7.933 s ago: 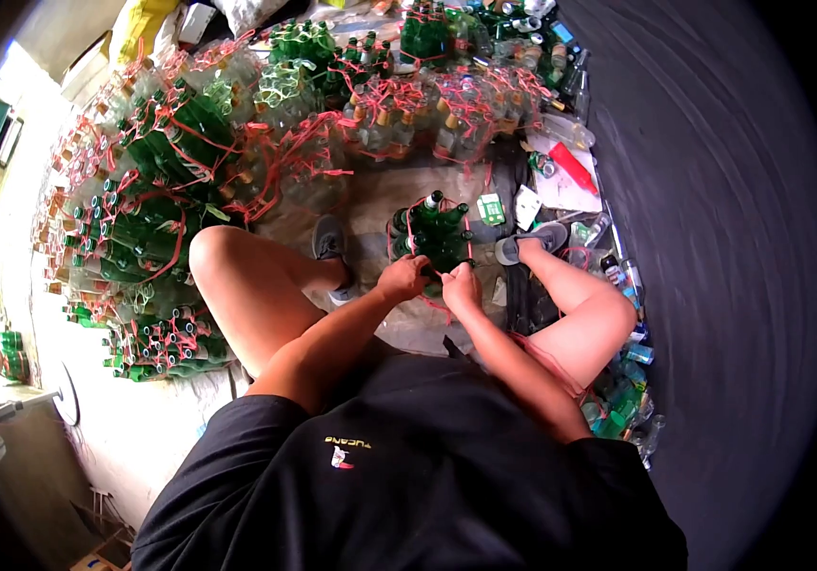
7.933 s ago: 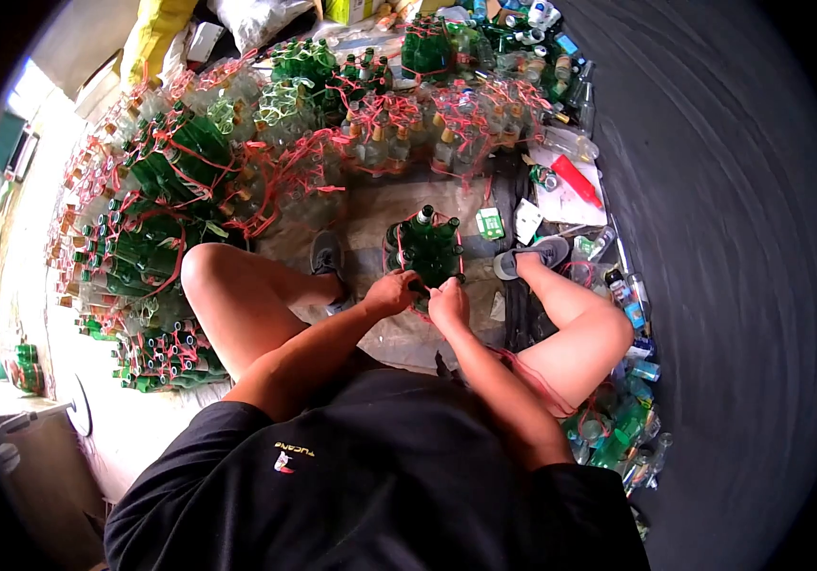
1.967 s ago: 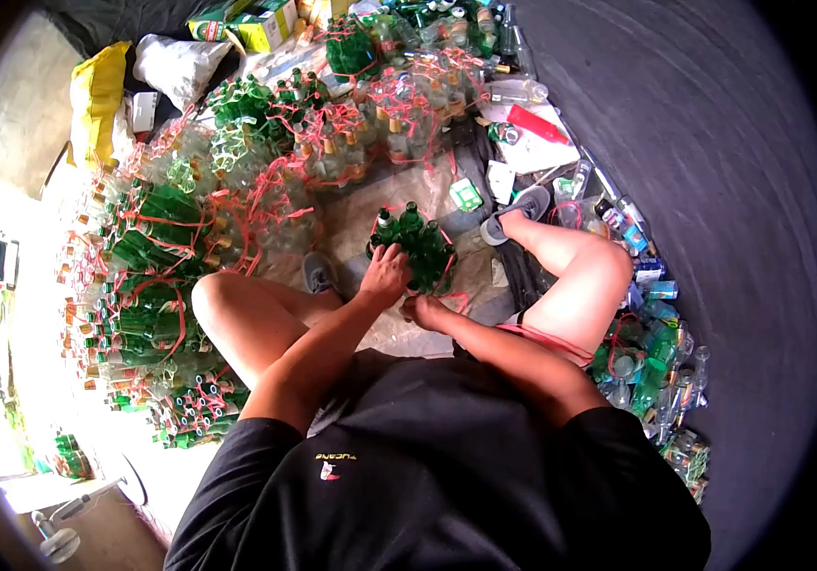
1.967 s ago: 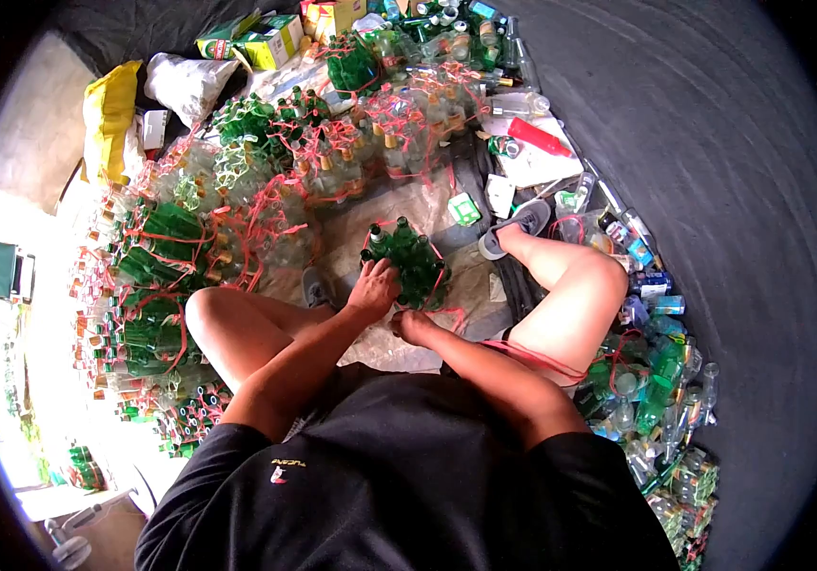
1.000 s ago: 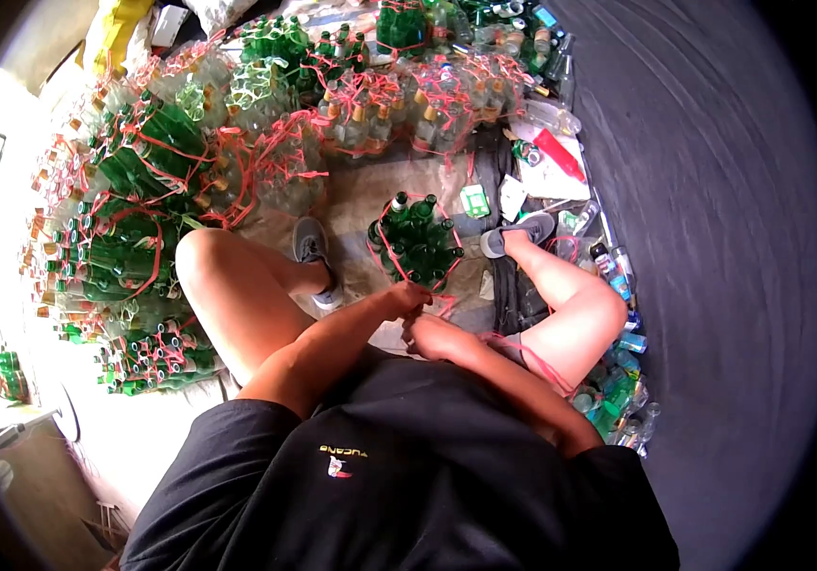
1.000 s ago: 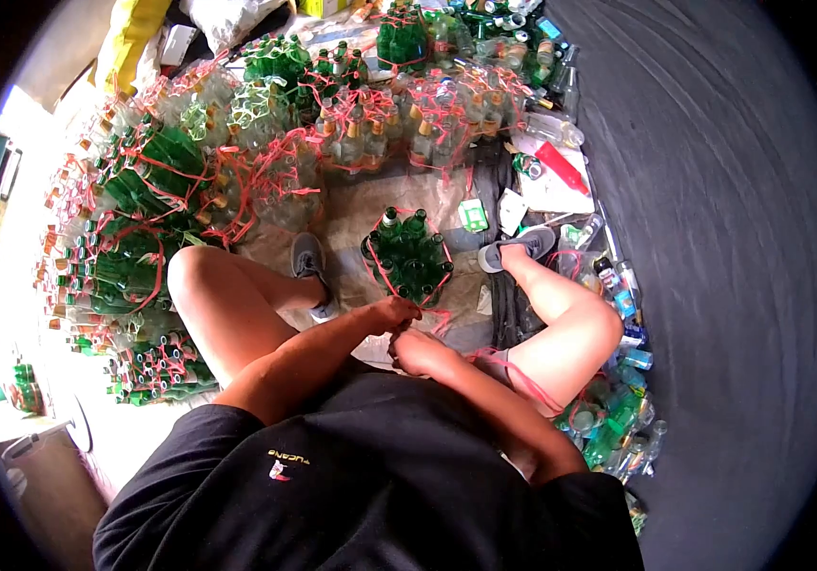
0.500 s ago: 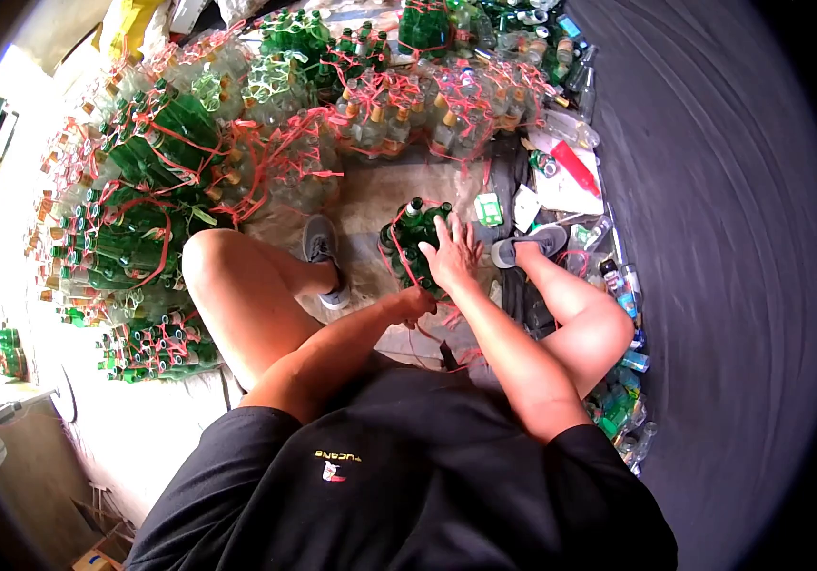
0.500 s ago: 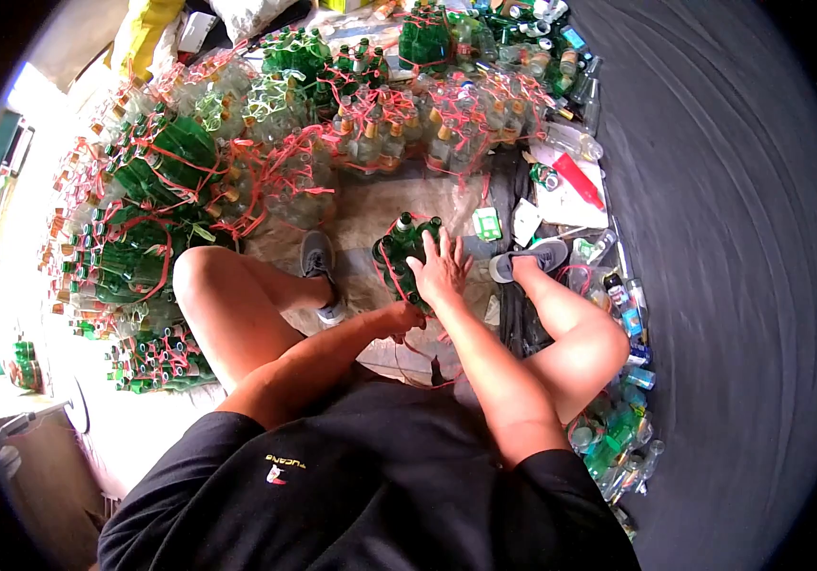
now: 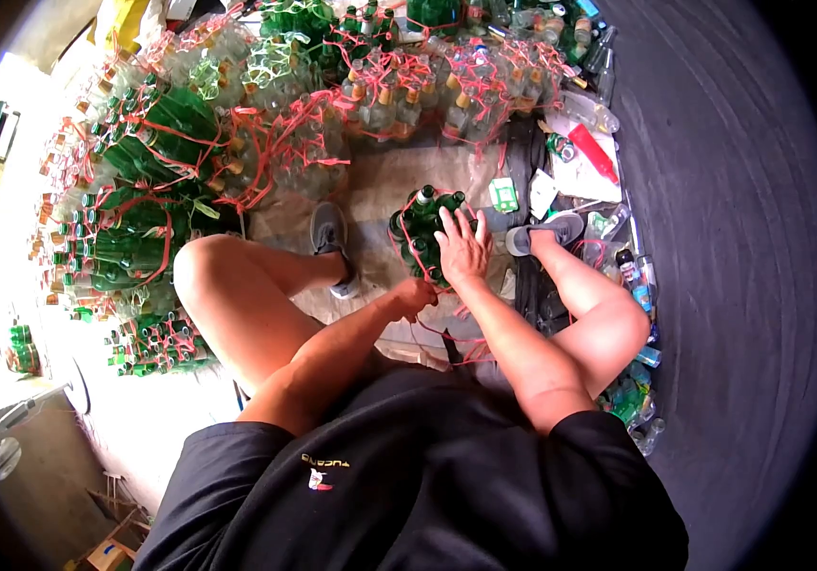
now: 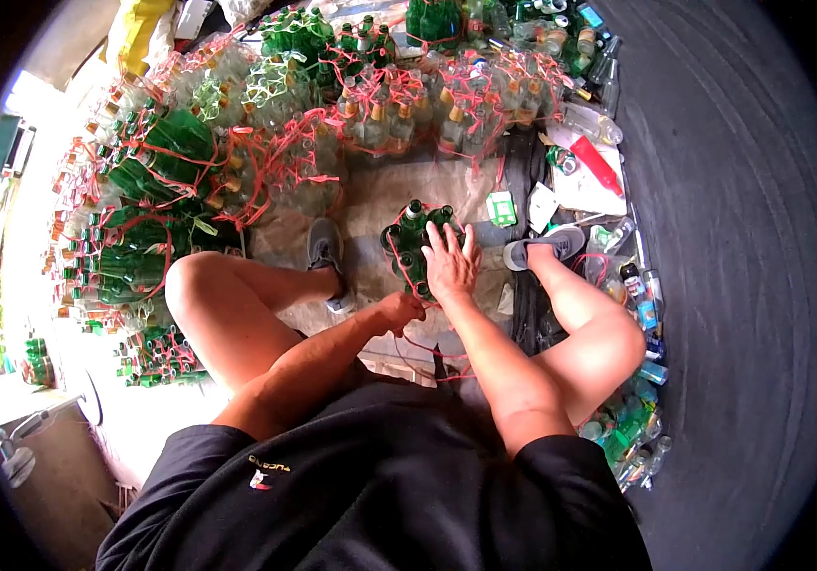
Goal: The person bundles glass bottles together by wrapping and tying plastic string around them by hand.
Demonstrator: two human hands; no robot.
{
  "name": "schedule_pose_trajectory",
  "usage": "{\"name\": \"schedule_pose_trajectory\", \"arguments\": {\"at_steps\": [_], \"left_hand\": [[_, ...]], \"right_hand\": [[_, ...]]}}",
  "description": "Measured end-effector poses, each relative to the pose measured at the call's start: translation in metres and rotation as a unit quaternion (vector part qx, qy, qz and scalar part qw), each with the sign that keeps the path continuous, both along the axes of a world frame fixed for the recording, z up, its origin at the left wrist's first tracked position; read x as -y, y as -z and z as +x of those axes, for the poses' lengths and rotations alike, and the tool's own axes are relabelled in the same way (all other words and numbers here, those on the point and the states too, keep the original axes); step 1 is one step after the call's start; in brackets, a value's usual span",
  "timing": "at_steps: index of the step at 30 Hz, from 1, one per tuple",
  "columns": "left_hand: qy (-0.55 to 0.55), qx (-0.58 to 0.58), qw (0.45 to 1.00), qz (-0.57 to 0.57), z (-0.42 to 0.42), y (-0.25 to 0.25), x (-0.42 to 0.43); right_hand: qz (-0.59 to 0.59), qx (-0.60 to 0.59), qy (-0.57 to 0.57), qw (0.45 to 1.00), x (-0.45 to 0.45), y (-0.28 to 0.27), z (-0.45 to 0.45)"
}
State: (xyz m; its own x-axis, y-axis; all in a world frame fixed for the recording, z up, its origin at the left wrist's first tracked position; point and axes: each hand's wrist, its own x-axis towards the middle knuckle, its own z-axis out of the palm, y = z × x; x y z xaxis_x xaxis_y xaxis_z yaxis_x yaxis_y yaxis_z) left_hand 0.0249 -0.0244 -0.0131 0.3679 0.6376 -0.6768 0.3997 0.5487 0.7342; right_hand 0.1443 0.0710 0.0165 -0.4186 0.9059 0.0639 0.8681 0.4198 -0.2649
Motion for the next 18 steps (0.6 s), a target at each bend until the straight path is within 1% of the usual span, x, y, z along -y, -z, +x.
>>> {"name": "schedule_pose_trajectory", "arguments": {"at_steps": [1, 2, 4, 5, 6, 7, 8, 10, 11, 14, 15, 16, 18], "left_hand": [[-0.043, 0.027, 0.998, -0.040, 0.000, 0.006, 0.001], [-0.043, 0.027, 0.998, -0.039, -0.001, 0.000, 0.001], [-0.096, -0.010, 0.992, -0.075, -0.002, -0.013, 0.001], [-0.094, -0.021, 0.993, -0.072, -0.004, -0.009, -0.002], [-0.079, -0.034, 0.995, -0.060, -0.006, 0.007, -0.006], [-0.049, -0.050, 0.997, -0.034, -0.007, 0.034, -0.013], [-0.032, -0.061, 0.997, -0.021, -0.011, 0.044, -0.019], [-0.023, -0.060, 0.997, -0.047, -0.015, 0.018, -0.020], [-0.023, -0.031, 0.999, -0.022, -0.014, 0.019, -0.014], [-0.045, -0.065, 0.997, -0.016, -0.015, 0.009, -0.018], [-0.008, -0.064, 0.998, 0.001, -0.018, 0.015, -0.022], [-0.007, -0.064, 0.998, 0.006, -0.020, 0.018, -0.024], [0.022, -0.083, 0.994, 0.061, -0.021, 0.019, -0.021]], "right_hand": [[0.002, 0.000, -0.002, 1.000, 0.000, -0.001, 0.000], [0.004, 0.001, -0.004, 1.000, -0.002, -0.001, 0.000], [0.012, -0.001, -0.007, 1.000, -0.001, 0.000, -0.001], [0.017, -0.002, -0.005, 1.000, 0.000, -0.001, -0.001], [0.023, -0.003, -0.005, 1.000, -0.001, -0.002, -0.001], [0.023, -0.004, -0.005, 1.000, -0.001, -0.002, -0.001], [0.026, -0.009, -0.005, 1.000, -0.003, -0.002, -0.002], [0.039, -0.022, -0.011, 0.999, -0.003, 0.004, 0.001], [0.031, -0.021, -0.009, 0.999, -0.001, 0.006, 0.003], [0.020, -0.027, -0.007, 0.999, -0.004, 0.002, 0.000], [0.008, -0.026, -0.003, 1.000, -0.004, 0.000, 0.001], [0.000, -0.026, 0.001, 1.000, -0.004, 0.000, 0.001], [-0.003, -0.027, 0.002, 1.000, -0.004, 0.001, 0.002]]}}
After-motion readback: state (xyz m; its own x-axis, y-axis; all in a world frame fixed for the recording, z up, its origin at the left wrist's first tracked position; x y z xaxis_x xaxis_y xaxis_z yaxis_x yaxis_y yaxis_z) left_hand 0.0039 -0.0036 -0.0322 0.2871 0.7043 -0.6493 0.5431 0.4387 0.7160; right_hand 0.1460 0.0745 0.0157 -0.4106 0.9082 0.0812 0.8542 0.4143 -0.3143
